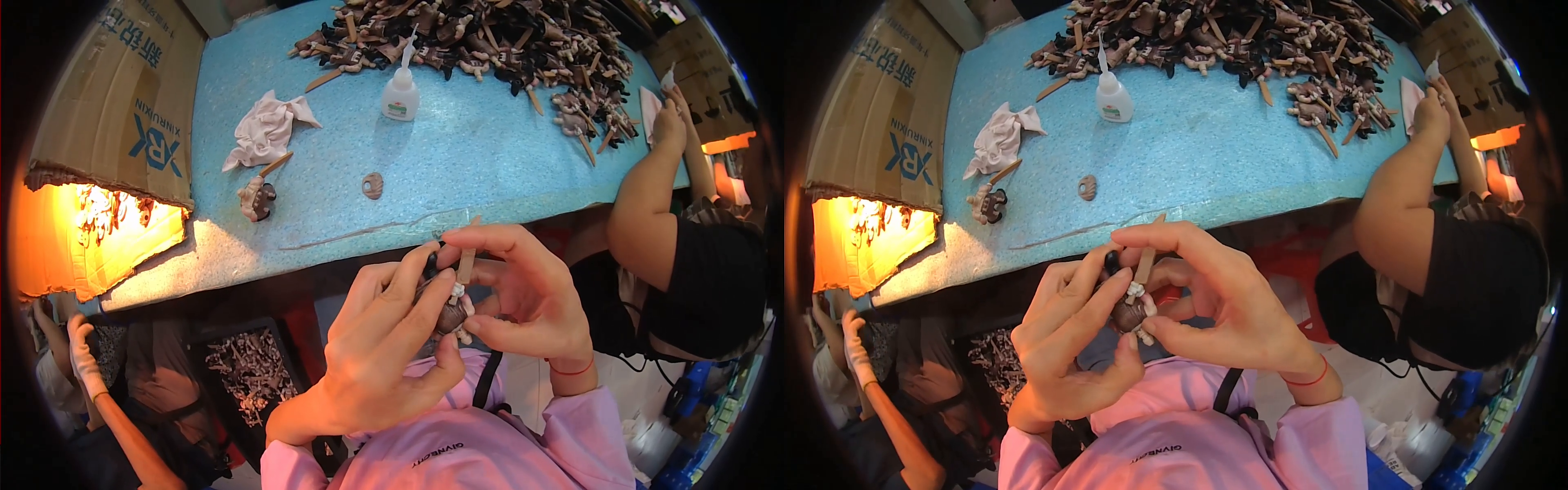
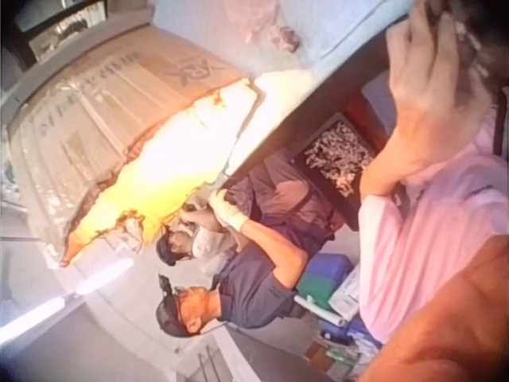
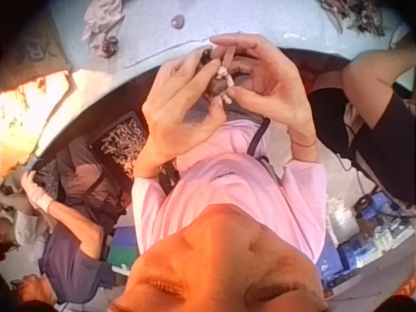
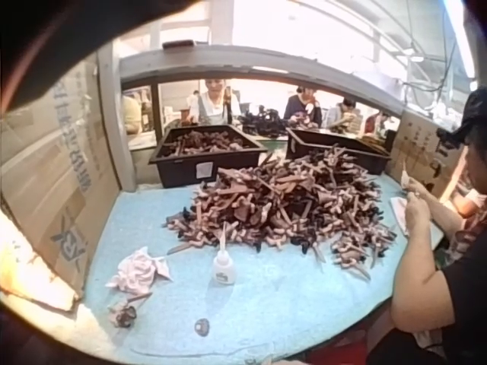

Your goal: The person assembles small figurines by gluing various figurine parts together with a glue bottle, creating finished figurines.

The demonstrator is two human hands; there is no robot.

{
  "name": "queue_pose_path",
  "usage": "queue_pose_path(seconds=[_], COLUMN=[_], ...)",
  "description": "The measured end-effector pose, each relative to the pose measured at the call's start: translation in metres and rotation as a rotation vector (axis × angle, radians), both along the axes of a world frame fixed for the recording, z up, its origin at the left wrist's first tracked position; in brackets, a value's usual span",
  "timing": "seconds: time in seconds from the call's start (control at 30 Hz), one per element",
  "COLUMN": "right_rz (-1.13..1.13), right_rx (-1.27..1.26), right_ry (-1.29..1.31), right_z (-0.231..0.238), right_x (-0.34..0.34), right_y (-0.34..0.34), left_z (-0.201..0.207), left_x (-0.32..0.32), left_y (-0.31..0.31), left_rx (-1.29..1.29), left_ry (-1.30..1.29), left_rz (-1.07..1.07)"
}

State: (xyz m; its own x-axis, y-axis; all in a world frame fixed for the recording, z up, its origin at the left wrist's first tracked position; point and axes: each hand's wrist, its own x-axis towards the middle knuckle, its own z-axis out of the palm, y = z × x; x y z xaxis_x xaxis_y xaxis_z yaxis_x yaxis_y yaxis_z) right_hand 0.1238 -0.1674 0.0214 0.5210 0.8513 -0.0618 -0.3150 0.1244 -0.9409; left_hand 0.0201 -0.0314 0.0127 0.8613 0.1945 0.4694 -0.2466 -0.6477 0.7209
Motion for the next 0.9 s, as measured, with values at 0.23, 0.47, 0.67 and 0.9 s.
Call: queue_pose_path(seconds=[0.23,0.47,0.67,0.9], right_rz=[0.005,0.046,0.045,0.049], right_rx=[0.027,0.060,0.049,0.092], right_ry=[0.010,-0.054,-0.014,-0.003], right_z=[-0.0005,-0.0077,-0.0058,-0.0084], right_x=[-0.0010,-0.0004,0.0000,0.0004], right_y=[0.0001,0.0023,0.0017,0.0009], left_z=[0.0007,-0.0018,0.0001,0.0018], left_x=[-0.0016,-0.0013,-0.0022,-0.0030], left_y=[-0.0035,-0.0038,-0.0016,-0.0003], left_rx=[0.063,0.097,0.075,0.085], left_ry=[-0.020,-0.030,-0.006,-0.011], left_rz=[0.030,0.060,0.035,0.018])
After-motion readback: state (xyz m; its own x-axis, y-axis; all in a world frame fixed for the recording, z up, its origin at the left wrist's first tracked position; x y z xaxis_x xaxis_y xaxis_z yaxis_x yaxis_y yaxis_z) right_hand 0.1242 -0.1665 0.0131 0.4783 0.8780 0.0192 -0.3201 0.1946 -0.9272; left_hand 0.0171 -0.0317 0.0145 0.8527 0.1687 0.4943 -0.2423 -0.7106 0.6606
